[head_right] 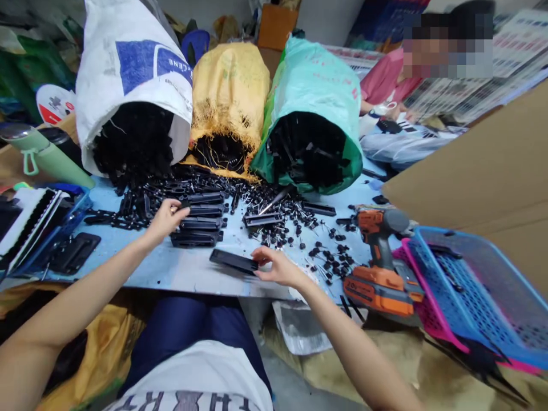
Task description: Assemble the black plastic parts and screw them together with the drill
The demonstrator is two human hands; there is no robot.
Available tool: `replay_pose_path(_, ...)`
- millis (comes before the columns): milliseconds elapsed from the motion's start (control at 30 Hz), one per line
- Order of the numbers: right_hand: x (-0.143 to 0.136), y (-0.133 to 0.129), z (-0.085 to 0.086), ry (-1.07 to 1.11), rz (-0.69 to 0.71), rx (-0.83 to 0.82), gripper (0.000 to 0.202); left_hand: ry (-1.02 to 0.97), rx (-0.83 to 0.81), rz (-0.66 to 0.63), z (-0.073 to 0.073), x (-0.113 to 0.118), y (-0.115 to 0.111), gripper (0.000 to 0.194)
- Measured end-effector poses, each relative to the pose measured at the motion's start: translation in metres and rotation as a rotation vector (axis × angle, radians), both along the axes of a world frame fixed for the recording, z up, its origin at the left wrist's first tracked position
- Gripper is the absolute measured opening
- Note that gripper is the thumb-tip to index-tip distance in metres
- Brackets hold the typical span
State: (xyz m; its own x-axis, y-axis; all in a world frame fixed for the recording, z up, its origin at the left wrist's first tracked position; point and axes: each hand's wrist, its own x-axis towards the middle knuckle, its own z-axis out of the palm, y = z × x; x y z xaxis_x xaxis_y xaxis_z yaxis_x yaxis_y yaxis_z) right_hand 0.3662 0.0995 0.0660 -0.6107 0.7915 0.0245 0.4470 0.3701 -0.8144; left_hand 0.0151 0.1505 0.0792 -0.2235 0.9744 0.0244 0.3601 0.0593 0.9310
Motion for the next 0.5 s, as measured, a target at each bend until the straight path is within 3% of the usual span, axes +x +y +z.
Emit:
replay_pose_path(67, 0.012, -0.015, -0.005, -0.194, 0.025, 0.175, 0.023, 0.073, -0.020, -0.186, -0.010, 0.020, -0.041, 0.032)
replay_pose_path(100, 0.014, -0.018, -0.006, -0.290, -0.032, 0.273, 0.022, 0.119, -0.015, -0.247, -0.015, 0.029, -0.059, 0.030)
replay_pose_path(167, 0.006, -0.024, -0.005, -0.493, -0.253, 0.387, 0.026, 0.186, -0.012, -0.290, -0.024, 0.046, -0.085, 0.027)
replay_pose_path(267, -0.028, -0.035, -0.003, -0.737, -0.509, 0.345, 0.041, 0.237, -0.020, -0.265, -0.029, 0.062, -0.104, 0.027)
replay_pose_path(333, -0.057, -0.046, -0.006, -0.727, -0.486, 0.383, 0.051, 0.221, -0.003, -0.251, -0.030, 0.067, -0.109, 0.027)
replay_pose_path(400, -0.080, -0.054, -0.012, -0.616, -0.364, 0.492, 0.056, 0.186, 0.026, -0.236, -0.030, 0.067, -0.113, 0.027)
replay_pose_path(500, -0.091, -0.057, -0.024, -0.428, -0.119, 0.568, 0.043, 0.109, 0.047, -0.199, -0.032, 0.064, -0.119, 0.027)
